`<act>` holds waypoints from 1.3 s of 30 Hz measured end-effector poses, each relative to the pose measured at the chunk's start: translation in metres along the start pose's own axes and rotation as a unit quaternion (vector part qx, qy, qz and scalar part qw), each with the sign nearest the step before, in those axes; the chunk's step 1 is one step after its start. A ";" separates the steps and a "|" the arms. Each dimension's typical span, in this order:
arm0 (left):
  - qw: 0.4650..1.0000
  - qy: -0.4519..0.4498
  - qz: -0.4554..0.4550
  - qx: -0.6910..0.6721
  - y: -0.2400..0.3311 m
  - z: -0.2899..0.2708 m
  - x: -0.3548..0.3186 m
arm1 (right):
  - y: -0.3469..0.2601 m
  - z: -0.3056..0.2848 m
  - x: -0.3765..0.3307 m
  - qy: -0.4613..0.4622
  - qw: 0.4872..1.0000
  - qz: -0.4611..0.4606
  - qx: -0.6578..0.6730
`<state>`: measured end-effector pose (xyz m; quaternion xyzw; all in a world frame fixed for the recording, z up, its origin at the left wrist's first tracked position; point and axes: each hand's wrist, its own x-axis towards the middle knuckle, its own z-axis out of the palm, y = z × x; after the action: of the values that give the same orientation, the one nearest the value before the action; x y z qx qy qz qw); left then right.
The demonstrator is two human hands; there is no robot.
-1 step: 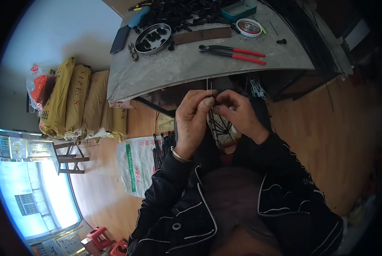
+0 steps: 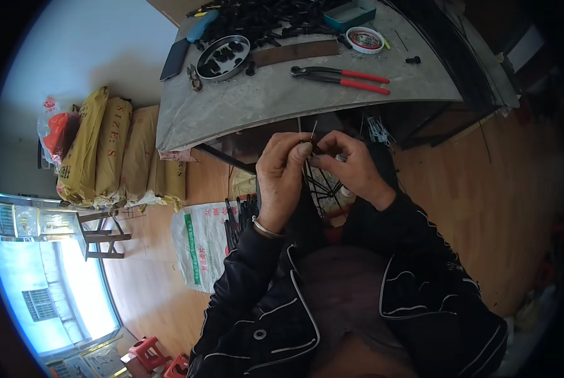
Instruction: Assembling and organizing small mechanical rods and components using hand tools at a workbench.
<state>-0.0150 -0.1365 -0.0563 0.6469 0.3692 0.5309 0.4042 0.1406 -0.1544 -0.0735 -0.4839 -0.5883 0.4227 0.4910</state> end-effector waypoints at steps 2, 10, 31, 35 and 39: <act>0.997 0.032 0.040 0.060 -0.007 0.002 -0.001 | 0.000 0.003 0.000 -0.005 1.000 0.011 -0.024; 0.952 -0.096 -0.143 -0.254 -0.020 -0.005 0.010 | -0.015 -0.011 0.007 -0.116 0.960 0.114 0.227; 0.950 0.022 -0.126 -0.283 -0.006 -0.017 0.037 | -0.024 0.024 0.015 -0.012 0.980 0.099 0.172; 0.994 0.079 -0.051 0.048 -0.043 -0.072 0.129 | -0.019 0.020 0.024 -0.023 0.981 0.117 0.154; 0.921 0.064 0.129 0.361 -0.099 -0.117 0.222 | -0.011 0.021 0.032 -0.062 0.964 0.127 0.225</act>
<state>-0.0992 0.1194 -0.0482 0.7556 0.4745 0.4492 0.0472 0.1168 -0.1250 -0.0609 -0.4046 -0.4409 0.6321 0.4923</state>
